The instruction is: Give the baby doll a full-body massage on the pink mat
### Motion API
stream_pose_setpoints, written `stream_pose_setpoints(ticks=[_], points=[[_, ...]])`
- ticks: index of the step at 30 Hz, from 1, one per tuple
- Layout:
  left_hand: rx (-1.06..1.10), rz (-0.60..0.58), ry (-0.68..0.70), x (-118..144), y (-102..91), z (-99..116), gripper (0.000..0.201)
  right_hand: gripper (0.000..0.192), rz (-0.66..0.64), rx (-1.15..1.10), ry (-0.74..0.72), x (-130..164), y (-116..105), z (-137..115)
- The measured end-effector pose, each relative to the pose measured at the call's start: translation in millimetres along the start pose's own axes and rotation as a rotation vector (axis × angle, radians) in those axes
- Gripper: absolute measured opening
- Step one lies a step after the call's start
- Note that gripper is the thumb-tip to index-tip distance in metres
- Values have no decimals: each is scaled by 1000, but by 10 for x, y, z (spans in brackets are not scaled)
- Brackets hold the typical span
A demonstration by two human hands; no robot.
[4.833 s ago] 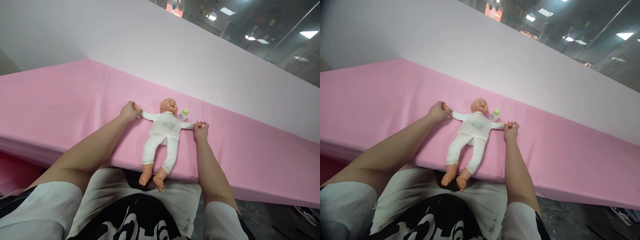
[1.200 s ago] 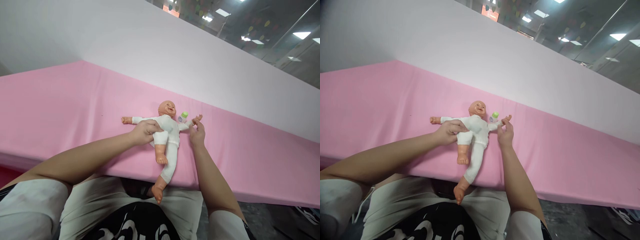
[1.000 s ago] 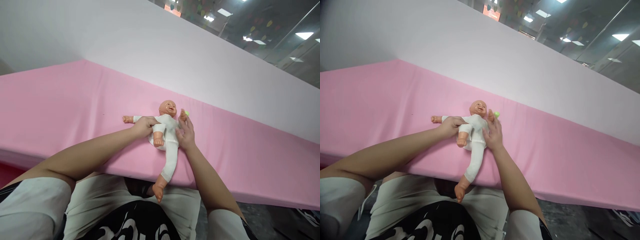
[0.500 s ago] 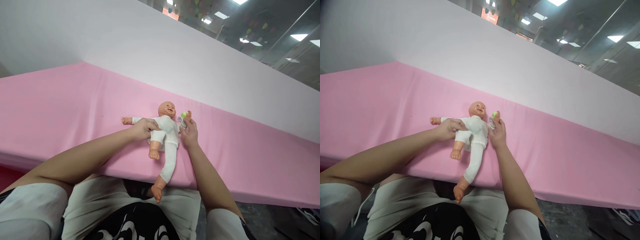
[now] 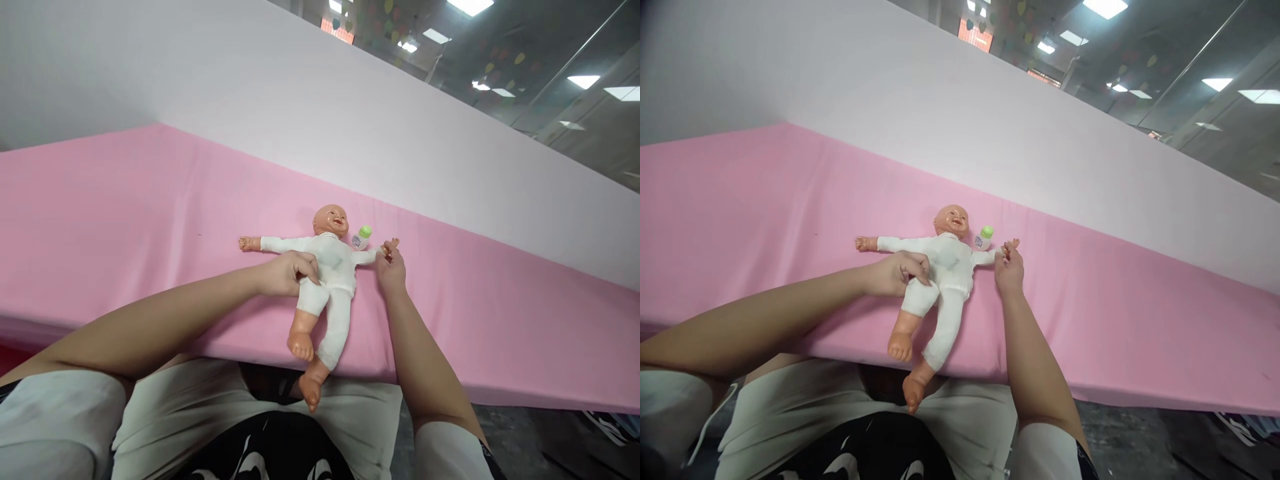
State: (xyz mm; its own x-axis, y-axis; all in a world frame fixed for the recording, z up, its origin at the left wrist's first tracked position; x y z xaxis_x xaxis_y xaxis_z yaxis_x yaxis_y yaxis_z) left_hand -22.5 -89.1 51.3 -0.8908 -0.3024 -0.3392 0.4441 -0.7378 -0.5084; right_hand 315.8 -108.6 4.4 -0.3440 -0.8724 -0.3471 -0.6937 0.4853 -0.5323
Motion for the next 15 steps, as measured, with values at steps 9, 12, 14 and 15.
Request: stream_pose_setpoints(ticks=[9,12,14,15], points=[[-2,331,-280,5,-379,-512,19,76,-413,263,-544,394,565,-846],[39,335,-301,-24,-370,-586,30,62,-487,383,-525,429,668,-864],[42,320,-299,-38,-363,-594,30,57,-477,386,-545,421,672,-873],[30,311,-297,-38,-363,-585,28,57,-457,364,-553,407,662,-873]])
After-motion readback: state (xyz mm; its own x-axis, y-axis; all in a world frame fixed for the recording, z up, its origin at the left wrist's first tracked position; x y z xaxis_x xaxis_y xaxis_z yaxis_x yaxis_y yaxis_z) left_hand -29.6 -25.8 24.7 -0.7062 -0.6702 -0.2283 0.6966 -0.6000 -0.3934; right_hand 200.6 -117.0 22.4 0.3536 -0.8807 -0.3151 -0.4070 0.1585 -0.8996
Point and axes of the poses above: each hand's wrist, its own x-axis away from the middle knuckle, its own y-axis out of the palm, z = x × y, the point moved 4 cm from there along -x, towards the middle knuckle, and after that the axes turned 10 degrees about -z, right-handed, at the moved point
